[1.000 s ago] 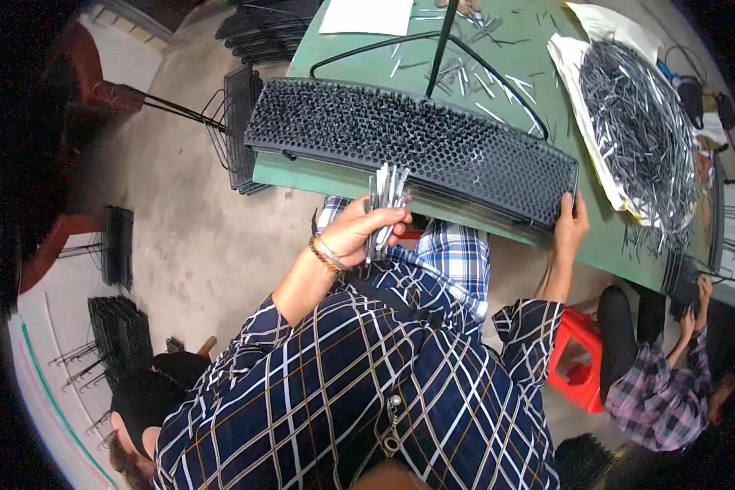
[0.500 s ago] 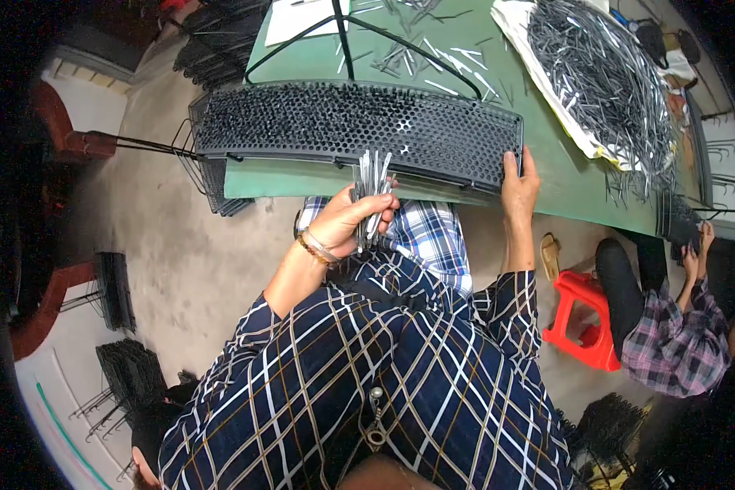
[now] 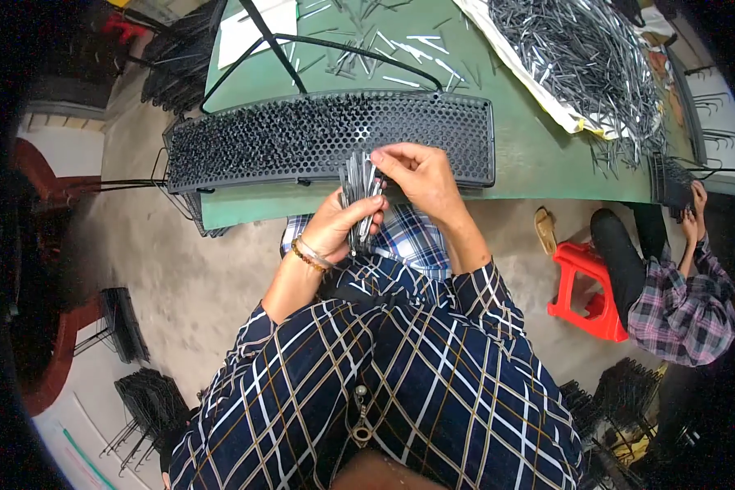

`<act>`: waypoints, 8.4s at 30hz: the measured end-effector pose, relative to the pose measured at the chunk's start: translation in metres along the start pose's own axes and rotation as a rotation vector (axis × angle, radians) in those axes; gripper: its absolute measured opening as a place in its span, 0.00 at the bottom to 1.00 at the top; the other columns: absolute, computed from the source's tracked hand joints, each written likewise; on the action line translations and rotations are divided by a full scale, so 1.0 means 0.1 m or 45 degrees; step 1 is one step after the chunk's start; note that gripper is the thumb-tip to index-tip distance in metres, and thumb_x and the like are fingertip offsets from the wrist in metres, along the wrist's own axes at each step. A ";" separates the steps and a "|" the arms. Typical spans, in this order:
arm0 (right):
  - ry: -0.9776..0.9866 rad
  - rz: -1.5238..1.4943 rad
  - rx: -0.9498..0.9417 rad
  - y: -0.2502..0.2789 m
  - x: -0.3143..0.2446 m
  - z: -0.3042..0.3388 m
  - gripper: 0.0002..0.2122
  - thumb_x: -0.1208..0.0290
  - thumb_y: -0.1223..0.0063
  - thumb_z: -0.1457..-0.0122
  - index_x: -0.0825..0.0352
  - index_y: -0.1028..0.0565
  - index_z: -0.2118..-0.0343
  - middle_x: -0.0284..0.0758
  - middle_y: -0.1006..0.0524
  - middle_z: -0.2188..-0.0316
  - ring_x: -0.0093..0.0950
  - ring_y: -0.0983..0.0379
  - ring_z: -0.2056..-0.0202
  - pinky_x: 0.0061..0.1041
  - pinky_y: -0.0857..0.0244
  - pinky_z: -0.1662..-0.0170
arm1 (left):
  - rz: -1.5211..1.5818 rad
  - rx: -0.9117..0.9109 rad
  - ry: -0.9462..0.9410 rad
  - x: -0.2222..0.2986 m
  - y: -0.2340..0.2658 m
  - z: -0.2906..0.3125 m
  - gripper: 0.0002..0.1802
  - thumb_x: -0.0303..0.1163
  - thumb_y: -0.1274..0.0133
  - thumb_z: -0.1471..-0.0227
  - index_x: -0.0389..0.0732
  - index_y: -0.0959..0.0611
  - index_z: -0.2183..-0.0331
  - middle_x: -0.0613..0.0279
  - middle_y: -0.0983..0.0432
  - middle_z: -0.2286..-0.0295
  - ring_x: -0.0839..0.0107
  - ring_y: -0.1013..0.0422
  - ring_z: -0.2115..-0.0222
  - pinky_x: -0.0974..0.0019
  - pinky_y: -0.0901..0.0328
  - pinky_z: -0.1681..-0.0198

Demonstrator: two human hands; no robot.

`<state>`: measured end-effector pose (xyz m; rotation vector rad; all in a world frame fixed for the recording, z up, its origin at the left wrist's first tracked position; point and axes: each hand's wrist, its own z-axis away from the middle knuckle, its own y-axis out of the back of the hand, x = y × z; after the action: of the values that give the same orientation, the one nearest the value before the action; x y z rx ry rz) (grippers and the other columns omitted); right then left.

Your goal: Pick up thin metal pins and insert them into a mesh grid panel.

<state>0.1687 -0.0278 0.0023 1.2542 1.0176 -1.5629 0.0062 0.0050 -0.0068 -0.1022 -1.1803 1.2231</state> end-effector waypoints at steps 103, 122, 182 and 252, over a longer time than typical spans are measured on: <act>0.786 0.805 0.349 0.25 -0.15 -0.83 0.07 0.74 0.46 0.46 0.70 0.24 0.66 0.32 0.23 0.76 0.18 0.27 0.75 0.17 0.34 0.69 | 0.065 0.061 0.067 -0.16 0.11 -0.08 0.11 0.33 0.49 0.48 0.39 0.28 0.64 0.60 0.26 0.73 0.76 0.32 0.78 0.74 0.34 0.77; 0.861 0.891 0.356 0.27 -0.02 -0.86 0.06 0.73 0.44 0.49 0.69 0.23 0.68 0.35 0.23 0.73 0.24 0.26 0.73 0.20 0.33 0.71 | 0.080 0.062 0.099 -0.17 0.13 -0.09 0.10 0.33 0.48 0.48 0.40 0.29 0.65 0.60 0.26 0.73 0.76 0.32 0.78 0.75 0.35 0.78; 0.754 1.836 -0.557 0.18 -0.58 -1.11 0.02 0.80 0.50 0.53 0.72 0.27 0.75 0.42 0.29 0.72 0.43 0.29 0.67 0.37 0.35 0.64 | 0.097 0.092 0.157 -0.14 0.11 -0.11 0.08 0.27 0.47 0.49 0.35 0.24 0.65 0.58 0.25 0.68 0.72 0.27 0.69 0.69 0.27 0.69; -0.032 0.290 -0.269 0.25 -0.24 -0.37 0.09 0.67 0.48 0.43 0.69 0.22 0.68 0.26 0.26 0.80 0.11 0.37 0.82 0.11 0.44 0.79 | -0.117 -0.124 0.024 -0.12 0.05 -0.06 0.10 0.29 0.48 0.48 0.38 0.27 0.63 0.64 0.26 0.72 0.80 0.31 0.76 0.77 0.34 0.75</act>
<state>0.2059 0.0031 0.0176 1.1574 0.9605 -1.2603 0.0087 0.0016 -0.0204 -0.1310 -1.2152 1.0820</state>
